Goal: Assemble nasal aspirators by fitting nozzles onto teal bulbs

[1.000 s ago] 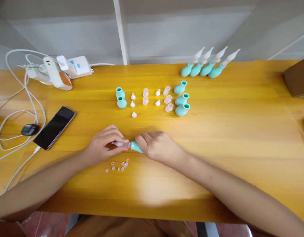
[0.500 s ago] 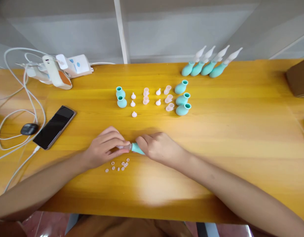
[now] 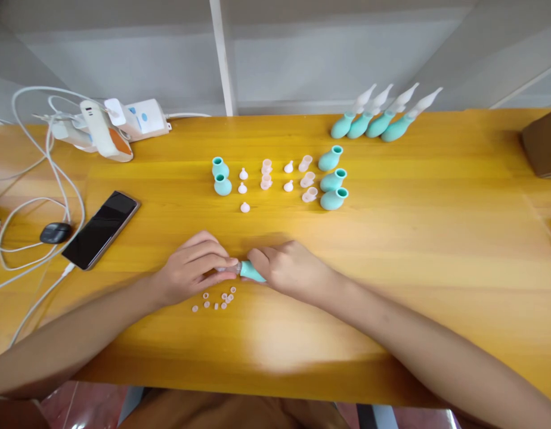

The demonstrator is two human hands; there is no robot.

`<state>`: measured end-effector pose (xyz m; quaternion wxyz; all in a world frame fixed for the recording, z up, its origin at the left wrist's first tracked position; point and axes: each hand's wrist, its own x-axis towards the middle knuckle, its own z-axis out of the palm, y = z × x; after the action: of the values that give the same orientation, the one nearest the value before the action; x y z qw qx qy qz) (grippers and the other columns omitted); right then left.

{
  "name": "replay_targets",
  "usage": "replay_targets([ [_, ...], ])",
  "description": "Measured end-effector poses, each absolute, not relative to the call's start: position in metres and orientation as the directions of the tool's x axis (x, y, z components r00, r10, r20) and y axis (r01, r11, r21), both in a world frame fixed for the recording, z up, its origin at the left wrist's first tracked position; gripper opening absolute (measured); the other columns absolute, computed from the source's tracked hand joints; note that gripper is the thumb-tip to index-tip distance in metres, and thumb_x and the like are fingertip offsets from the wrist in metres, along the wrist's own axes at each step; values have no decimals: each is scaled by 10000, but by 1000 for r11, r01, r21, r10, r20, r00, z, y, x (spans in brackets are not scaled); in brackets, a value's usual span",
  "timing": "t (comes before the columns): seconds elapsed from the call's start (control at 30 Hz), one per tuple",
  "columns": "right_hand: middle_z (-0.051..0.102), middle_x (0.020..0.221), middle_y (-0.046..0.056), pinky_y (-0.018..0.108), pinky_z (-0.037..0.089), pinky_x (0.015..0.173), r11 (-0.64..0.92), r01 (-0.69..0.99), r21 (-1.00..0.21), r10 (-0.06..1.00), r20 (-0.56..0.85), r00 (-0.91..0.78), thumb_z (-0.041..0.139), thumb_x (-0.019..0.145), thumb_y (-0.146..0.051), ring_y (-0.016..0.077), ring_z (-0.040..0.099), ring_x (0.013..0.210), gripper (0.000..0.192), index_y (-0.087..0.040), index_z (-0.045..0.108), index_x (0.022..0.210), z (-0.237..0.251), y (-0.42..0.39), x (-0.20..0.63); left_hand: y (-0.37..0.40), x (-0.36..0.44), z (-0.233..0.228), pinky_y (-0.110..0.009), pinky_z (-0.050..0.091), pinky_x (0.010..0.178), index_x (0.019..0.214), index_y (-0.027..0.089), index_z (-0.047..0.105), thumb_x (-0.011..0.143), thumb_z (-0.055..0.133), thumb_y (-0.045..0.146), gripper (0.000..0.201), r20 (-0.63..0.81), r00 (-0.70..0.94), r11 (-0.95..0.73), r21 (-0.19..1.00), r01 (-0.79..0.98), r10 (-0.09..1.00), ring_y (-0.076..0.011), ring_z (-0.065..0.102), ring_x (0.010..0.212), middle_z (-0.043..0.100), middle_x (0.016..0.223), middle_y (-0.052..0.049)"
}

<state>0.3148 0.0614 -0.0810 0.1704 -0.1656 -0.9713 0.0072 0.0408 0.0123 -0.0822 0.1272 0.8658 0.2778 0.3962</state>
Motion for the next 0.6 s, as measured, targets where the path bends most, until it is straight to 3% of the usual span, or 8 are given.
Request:
replay_targets([
  [0.2,739,799,34,322,295,599,913,314,-262,376,234,-897,572,1168,-511,152,623,614,401,-137,684,1075,-78,64,317,11,41,-77,-379,602,839,1190,219,709,1081,739,208,113,610,575,-838,385,387,546,-191,744,904,823,1013,-49],
  [0.47,745,793,33,298,334,610,785,395,-477,467,37,-883,646,1069,-704,177,692,662,529,-181,695,1010,-74,65,316,9,44,-80,-360,611,820,1214,177,687,1045,790,190,199,685,526,-858,331,392,504,-180,744,895,820,1026,-61],
  [0.6,751,834,47,293,372,636,715,426,-555,497,-25,-867,614,1060,-753,199,722,719,574,-185,686,1041,-75,64,313,11,44,-81,-350,596,834,1202,161,703,998,846,182,250,695,478,-841,402,362,538,-174,727,898,816,1025,-67],
])
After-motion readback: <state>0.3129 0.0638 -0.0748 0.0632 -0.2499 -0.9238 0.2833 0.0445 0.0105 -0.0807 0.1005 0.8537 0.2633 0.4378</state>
